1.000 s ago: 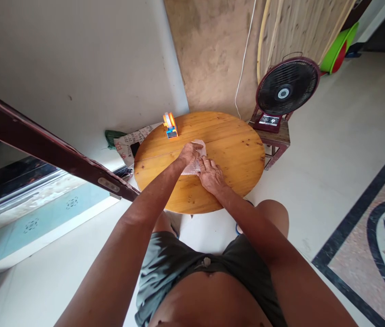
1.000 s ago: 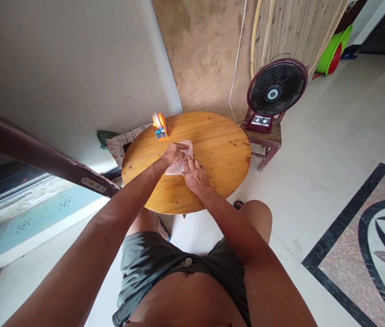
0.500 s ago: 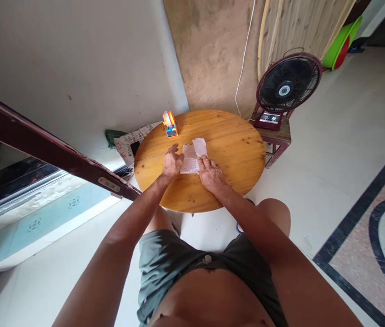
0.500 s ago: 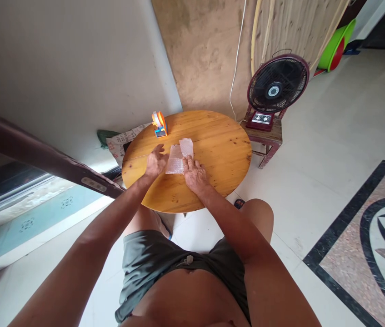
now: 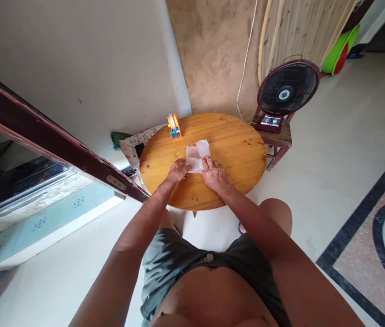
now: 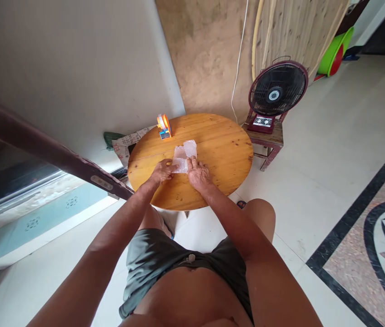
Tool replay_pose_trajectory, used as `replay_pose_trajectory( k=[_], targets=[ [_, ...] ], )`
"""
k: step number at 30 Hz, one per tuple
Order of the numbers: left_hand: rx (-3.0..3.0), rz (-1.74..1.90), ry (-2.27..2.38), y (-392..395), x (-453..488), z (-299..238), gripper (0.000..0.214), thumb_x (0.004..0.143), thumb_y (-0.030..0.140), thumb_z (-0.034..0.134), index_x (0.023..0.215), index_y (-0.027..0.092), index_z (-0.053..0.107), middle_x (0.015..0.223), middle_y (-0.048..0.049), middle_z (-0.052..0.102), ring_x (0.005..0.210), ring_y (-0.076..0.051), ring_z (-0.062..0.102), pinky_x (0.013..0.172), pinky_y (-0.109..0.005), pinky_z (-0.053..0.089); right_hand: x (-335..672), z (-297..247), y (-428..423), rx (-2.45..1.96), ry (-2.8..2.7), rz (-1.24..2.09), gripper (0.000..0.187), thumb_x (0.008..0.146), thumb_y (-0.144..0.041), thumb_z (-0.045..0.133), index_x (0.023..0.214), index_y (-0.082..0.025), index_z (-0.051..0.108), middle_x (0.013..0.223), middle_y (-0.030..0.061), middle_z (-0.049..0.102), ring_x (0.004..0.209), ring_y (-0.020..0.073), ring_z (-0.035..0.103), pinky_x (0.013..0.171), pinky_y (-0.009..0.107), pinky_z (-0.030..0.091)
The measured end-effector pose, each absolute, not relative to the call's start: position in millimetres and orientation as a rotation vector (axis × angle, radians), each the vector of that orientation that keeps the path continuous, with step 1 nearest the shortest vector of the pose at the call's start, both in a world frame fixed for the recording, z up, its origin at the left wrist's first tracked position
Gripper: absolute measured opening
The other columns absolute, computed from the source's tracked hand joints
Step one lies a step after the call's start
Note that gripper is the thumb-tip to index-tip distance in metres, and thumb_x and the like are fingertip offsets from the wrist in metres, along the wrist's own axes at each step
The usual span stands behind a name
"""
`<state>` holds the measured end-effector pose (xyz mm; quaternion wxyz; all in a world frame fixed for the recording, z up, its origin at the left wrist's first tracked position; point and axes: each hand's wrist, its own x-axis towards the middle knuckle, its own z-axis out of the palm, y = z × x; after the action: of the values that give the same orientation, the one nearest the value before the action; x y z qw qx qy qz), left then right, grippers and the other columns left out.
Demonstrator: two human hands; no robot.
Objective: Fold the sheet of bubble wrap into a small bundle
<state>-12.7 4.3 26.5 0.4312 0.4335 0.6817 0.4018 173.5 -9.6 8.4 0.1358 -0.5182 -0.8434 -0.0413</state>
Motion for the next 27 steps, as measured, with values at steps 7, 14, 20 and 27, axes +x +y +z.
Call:
replay_pose_trajectory(
  k=[7, 14, 20, 27],
  targets=[
    [0.809, 1.058, 1.457, -10, -19, 27, 0.052, 0.073, 0.026, 0.081, 0.119, 0.012, 0.061, 0.08, -0.0029, 0.07, 0.059, -0.012, 0.065, 0.062, -0.028, 0.059, 173, 9, -11, -1.508, -2.447, -0.121, 0.061, 0.102, -0.028, 0.035, 0.159, -0.008, 0.031, 0.161, 0.0263, 0.036, 0.124, 0.0355, 0.055, 0.099, 0.049, 0.045],
    [0.878, 0.873, 1.487, 2, -14, 24, 0.047, 0.065, 0.039, 0.089, 0.098, 0.014, 0.065, 0.069, -0.0025, 0.068, 0.053, -0.014, 0.065, 0.055, -0.028, 0.058, 174, 11, -11, -1.508, -2.444, -0.109, 0.061, 0.102, -0.029, 0.035, 0.16, -0.009, 0.031, 0.161, 0.0257, 0.036, 0.123, 0.0353, 0.055, 0.099, 0.049, 0.045],
    [0.969, 0.96, 1.508, 7, -2, 23, 0.044, 0.062, 0.037, 0.09, 0.09, 0.014, 0.066, 0.072, -0.0027, 0.07, 0.056, -0.011, 0.064, 0.051, -0.02, 0.053, 174, 11, -10, -1.515, -2.443, -0.105, 0.061, 0.101, -0.029, 0.036, 0.159, -0.009, 0.032, 0.162, 0.0244, 0.035, 0.123, 0.035, 0.055, 0.099, 0.048, 0.044],
    [1.029, 0.907, 1.644, 13, 8, 28, 0.028, 0.069, 0.03, 0.084, 0.08, 0.014, 0.064, 0.061, -0.0022, 0.064, 0.05, -0.011, 0.057, 0.05, -0.023, 0.049, 175, 10, -10, -1.511, -2.439, -0.11, 0.06, 0.102, -0.028, 0.034, 0.159, -0.009, 0.033, 0.162, 0.0248, 0.035, 0.121, 0.0344, 0.056, 0.098, 0.048, 0.044]
  ],
)
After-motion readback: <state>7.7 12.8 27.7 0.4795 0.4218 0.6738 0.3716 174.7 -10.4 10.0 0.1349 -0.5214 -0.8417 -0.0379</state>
